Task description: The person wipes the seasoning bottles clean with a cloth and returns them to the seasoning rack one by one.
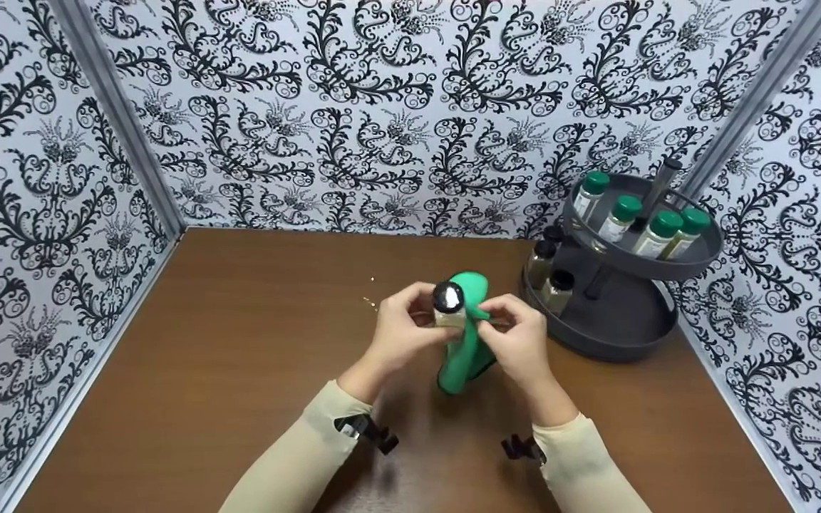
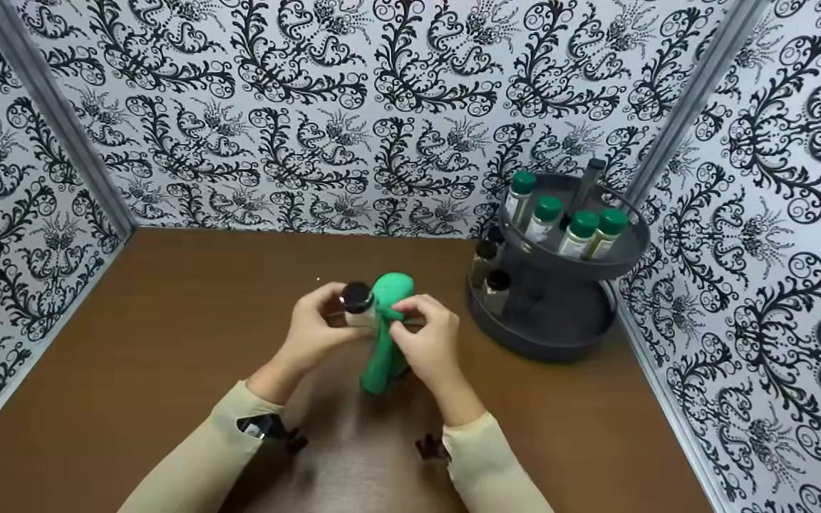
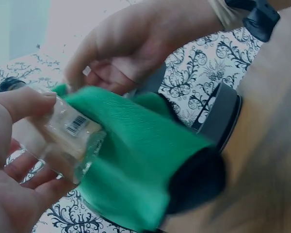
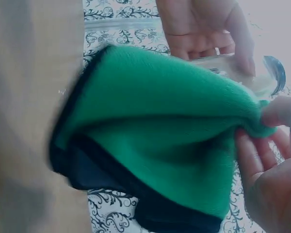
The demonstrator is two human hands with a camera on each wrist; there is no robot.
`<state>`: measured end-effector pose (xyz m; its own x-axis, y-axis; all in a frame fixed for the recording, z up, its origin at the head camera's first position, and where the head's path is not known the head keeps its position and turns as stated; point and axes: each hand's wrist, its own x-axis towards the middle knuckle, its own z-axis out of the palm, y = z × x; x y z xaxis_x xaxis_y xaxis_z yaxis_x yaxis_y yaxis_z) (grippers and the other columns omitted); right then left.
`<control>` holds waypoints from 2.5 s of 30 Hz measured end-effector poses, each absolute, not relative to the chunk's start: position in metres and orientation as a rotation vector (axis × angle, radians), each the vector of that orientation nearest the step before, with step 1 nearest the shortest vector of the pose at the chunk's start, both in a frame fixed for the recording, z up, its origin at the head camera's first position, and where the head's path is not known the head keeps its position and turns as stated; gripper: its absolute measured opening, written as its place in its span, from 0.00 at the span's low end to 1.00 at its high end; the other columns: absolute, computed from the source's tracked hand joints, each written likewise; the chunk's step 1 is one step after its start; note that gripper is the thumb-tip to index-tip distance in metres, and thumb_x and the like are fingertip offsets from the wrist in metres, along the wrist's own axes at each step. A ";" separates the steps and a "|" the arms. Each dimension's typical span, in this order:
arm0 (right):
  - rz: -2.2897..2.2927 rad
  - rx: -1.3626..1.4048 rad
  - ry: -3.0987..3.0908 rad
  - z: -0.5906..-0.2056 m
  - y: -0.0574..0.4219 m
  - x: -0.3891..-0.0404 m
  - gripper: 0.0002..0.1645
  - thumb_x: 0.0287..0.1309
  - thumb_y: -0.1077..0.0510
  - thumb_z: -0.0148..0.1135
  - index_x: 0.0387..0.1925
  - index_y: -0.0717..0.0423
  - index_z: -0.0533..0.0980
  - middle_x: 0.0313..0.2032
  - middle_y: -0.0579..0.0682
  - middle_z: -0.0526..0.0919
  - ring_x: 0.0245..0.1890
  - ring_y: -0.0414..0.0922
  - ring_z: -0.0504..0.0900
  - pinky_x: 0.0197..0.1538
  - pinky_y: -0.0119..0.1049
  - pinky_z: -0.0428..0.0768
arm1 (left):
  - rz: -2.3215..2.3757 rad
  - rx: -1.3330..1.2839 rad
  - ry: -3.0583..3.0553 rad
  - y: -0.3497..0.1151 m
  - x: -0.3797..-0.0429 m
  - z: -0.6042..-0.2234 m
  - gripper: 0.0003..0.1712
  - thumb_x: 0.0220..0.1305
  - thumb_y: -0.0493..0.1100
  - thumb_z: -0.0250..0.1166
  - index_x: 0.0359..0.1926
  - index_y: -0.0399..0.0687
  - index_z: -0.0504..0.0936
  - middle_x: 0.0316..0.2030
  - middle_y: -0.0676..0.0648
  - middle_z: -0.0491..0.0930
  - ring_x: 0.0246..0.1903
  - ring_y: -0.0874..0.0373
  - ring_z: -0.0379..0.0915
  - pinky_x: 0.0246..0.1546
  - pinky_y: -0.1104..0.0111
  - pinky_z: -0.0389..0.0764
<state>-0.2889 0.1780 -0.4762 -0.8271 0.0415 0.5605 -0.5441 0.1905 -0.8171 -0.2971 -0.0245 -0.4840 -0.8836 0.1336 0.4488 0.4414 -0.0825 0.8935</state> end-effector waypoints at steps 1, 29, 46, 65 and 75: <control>1.700 0.444 -2.036 -0.476 0.178 -0.290 0.13 0.50 0.79 0.66 0.34 0.64 0.87 0.33 0.44 0.87 0.32 0.36 0.87 0.36 0.26 0.86 | -2.094 -0.625 -1.924 -0.024 -0.297 -0.484 0.28 0.46 0.31 0.84 0.51 0.37 0.85 0.41 0.41 0.89 0.41 0.58 0.87 0.48 0.64 0.90; 2.431 0.188 -1.557 -0.479 0.187 -0.302 0.21 0.56 0.81 0.57 0.31 0.53 0.83 0.28 0.45 0.83 0.26 0.36 0.79 0.29 0.26 0.80 | -2.212 -0.520 -1.675 -0.019 -0.307 -0.496 0.30 0.41 0.23 0.80 0.47 0.26 0.76 0.42 0.53 0.85 0.42 0.62 0.83 0.46 0.71 0.85; 2.596 0.160 -1.615 -0.488 0.185 -0.307 0.21 0.58 0.80 0.54 0.31 0.53 0.82 0.31 0.45 0.83 0.31 0.36 0.84 0.35 0.28 0.85 | -2.179 -0.509 -1.687 -0.016 -0.304 -0.496 0.30 0.42 0.24 0.81 0.46 0.27 0.76 0.44 0.52 0.85 0.45 0.61 0.83 0.48 0.70 0.85; 2.630 0.163 -1.834 -0.497 0.173 -0.304 0.19 0.60 0.78 0.55 0.29 0.52 0.80 0.30 0.45 0.81 0.30 0.37 0.83 0.33 0.30 0.85 | -2.245 -0.517 -1.652 -0.019 -0.300 -0.494 0.32 0.42 0.24 0.81 0.48 0.28 0.75 0.44 0.53 0.86 0.46 0.59 0.84 0.51 0.68 0.86; 2.567 0.211 -1.590 -0.489 0.186 -0.309 0.23 0.56 0.81 0.54 0.29 0.51 0.82 0.28 0.43 0.82 0.25 0.35 0.79 0.29 0.25 0.80 | -2.209 -0.511 -1.686 -0.018 -0.304 -0.493 0.31 0.42 0.24 0.81 0.48 0.26 0.76 0.44 0.52 0.86 0.45 0.62 0.83 0.48 0.70 0.85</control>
<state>-0.3088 0.1857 -0.4892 -0.9837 0.0239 0.1780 -0.1700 -0.4437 -0.8799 -0.3043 -0.0184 -0.4933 -0.8866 -0.0329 0.4613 0.4536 -0.2562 0.8536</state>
